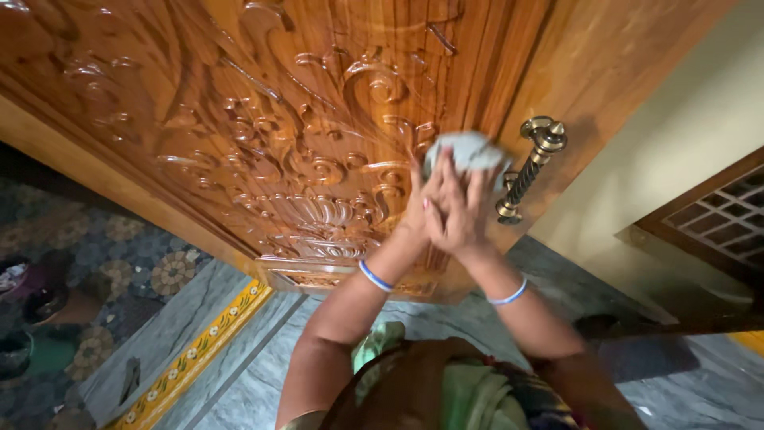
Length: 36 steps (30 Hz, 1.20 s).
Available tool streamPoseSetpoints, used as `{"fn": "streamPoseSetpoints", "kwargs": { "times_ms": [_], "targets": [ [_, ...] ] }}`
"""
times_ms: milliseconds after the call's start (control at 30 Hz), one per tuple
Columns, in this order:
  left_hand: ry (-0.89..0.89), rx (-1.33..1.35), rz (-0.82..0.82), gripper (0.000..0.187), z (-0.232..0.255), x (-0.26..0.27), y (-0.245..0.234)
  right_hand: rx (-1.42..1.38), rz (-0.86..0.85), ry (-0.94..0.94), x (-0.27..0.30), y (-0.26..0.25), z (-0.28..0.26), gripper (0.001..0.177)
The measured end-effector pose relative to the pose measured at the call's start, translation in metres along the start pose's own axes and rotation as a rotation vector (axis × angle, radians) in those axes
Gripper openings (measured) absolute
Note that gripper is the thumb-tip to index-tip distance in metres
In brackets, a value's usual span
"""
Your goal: The person wipes a carved wooden door with a white cloth, moving methodically across the surface and around the door handle. The person uses both hands to rub the cloth into the carved details and along the flat areas of the door.
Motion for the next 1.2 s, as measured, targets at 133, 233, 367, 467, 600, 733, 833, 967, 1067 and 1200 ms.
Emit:
{"fn": "streamPoseSetpoints", "kwargs": {
  "times_ms": [133,233,367,467,600,733,833,967,1067,1200],
  "targets": [
    [-0.075,-0.185,0.074,0.059,-0.005,-0.052,-0.066,0.078,-0.018,-0.002,-0.075,-0.031,-0.007,0.077],
    [-0.086,-0.191,0.114,0.059,-0.014,-0.058,-0.078,0.125,-0.034,-0.013,-0.090,-0.025,-0.012,0.084],
    [-0.074,-0.184,0.050,0.060,-0.028,-0.026,-0.050,0.112,-0.065,-0.071,-0.062,0.007,-0.026,0.086],
    [-0.068,-0.170,0.032,0.060,-0.035,0.001,-0.032,0.108,-0.055,-0.107,-0.042,0.016,-0.035,0.084],
    [-0.087,-0.188,0.086,0.060,-0.056,-0.002,-0.033,0.075,-0.090,-0.135,-0.060,0.022,-0.045,0.083],
    [-0.091,-0.203,0.110,0.060,-0.074,-0.005,-0.044,0.073,-0.037,-0.158,-0.081,0.019,-0.059,0.081],
    [-0.097,-0.199,0.095,0.060,-0.078,0.005,-0.040,0.096,-0.024,-0.164,-0.081,0.023,-0.070,0.079],
    [-0.133,-0.216,0.123,0.060,-0.088,0.022,-0.038,0.088,-0.070,-0.186,-0.079,0.030,-0.082,0.075],
    [-0.177,-0.242,0.218,0.060,-0.103,0.017,-0.045,0.110,-0.064,-0.232,-0.092,0.036,-0.087,0.073],
    [-0.194,-0.417,0.371,0.060,-0.112,0.018,-0.067,0.128,-0.068,-0.257,-0.104,0.038,-0.103,0.072]
  ]
}}
Point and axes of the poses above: each hand's wrist, its own x-axis away from the middle knuckle, its own y-axis out of the palm, z = x × y, the point moved 5 cm from there along -x, towards the middle knuckle, and after that the axes turned 11 degrees about x, right-handed, at the moved point
